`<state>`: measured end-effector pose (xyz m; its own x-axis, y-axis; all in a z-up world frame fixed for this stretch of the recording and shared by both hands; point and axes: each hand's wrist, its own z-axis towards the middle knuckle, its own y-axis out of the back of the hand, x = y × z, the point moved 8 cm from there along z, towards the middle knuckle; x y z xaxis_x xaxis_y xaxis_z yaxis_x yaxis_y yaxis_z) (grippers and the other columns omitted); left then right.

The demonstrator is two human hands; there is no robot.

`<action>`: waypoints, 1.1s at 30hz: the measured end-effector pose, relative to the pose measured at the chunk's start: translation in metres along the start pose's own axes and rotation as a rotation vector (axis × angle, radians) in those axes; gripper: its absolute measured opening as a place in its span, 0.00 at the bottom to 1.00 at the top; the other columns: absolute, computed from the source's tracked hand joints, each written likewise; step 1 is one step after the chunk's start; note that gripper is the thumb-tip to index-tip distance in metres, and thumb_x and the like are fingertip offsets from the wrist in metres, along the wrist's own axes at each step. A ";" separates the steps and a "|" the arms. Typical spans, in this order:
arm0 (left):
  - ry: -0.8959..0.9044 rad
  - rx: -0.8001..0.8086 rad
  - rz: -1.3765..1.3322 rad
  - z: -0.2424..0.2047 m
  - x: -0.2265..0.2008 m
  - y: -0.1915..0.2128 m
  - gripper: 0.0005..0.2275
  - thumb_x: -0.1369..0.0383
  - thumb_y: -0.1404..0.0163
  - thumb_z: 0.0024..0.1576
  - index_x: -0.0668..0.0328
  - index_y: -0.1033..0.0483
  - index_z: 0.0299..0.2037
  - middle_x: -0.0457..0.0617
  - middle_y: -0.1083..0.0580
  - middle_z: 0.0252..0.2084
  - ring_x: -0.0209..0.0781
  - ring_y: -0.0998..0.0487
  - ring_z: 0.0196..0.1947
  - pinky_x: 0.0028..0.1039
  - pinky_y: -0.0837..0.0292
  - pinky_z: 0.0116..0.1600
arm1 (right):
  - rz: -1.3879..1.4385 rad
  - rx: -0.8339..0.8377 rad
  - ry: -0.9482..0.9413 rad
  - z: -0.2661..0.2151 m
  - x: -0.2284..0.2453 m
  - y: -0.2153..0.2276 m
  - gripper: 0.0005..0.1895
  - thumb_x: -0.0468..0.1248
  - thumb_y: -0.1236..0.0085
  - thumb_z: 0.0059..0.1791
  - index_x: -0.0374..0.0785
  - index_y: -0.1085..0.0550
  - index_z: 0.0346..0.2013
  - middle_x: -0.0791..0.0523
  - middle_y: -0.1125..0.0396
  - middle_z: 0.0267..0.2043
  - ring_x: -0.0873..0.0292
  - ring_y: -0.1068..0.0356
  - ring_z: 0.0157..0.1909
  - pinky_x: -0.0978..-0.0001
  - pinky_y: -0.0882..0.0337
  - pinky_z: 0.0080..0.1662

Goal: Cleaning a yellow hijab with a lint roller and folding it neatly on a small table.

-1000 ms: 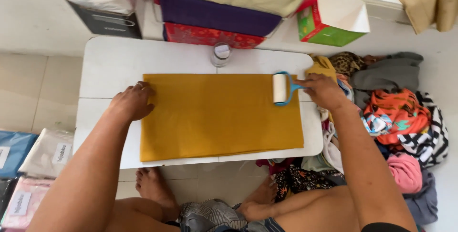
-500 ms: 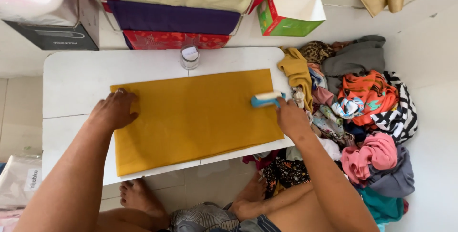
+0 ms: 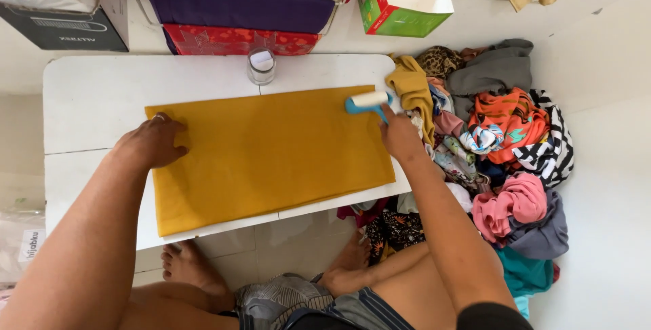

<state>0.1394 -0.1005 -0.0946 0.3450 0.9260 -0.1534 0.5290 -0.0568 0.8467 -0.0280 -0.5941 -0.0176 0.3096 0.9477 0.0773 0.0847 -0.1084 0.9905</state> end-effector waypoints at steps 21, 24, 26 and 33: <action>-0.070 0.065 0.052 -0.047 0.020 -0.036 0.16 0.62 0.44 0.56 0.46 0.18 0.55 0.52 0.21 0.52 0.51 0.20 0.57 0.44 0.22 0.55 | 0.000 0.246 -0.096 -0.192 0.066 0.036 0.25 0.45 0.60 0.56 0.52 0.35 0.69 0.44 0.31 0.53 0.31 0.26 0.50 0.37 0.25 0.50; -0.065 0.085 0.010 -0.059 0.033 -0.043 0.15 0.63 0.42 0.55 0.46 0.17 0.53 0.51 0.19 0.50 0.51 0.19 0.55 0.43 0.22 0.55 | 0.027 0.200 -0.023 -0.180 0.107 0.024 0.24 0.42 0.63 0.57 0.47 0.35 0.68 0.41 0.32 0.54 0.31 0.24 0.44 0.38 0.23 0.46; -0.056 0.088 -0.003 -0.068 0.043 -0.042 0.15 0.62 0.42 0.55 0.45 0.17 0.53 0.49 0.19 0.51 0.51 0.19 0.56 0.44 0.22 0.56 | 0.049 0.183 -0.011 -0.156 0.121 0.009 0.24 0.42 0.66 0.58 0.44 0.34 0.68 0.41 0.32 0.54 0.33 0.23 0.42 0.40 0.22 0.44; -0.013 0.013 -0.080 -0.091 0.065 -0.005 0.17 0.62 0.45 0.58 0.49 0.21 0.58 0.53 0.20 0.55 0.54 0.21 0.58 0.47 0.23 0.57 | 0.079 -0.053 0.063 0.004 0.136 -0.047 0.25 0.43 0.58 0.57 0.40 0.38 0.69 0.38 0.33 0.49 0.26 0.26 0.45 0.34 0.25 0.46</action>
<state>0.0883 -0.0059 -0.0624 0.3109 0.9229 -0.2272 0.5655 0.0125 0.8246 0.0136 -0.4616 -0.0541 0.2528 0.9541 0.1606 0.0118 -0.1691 0.9855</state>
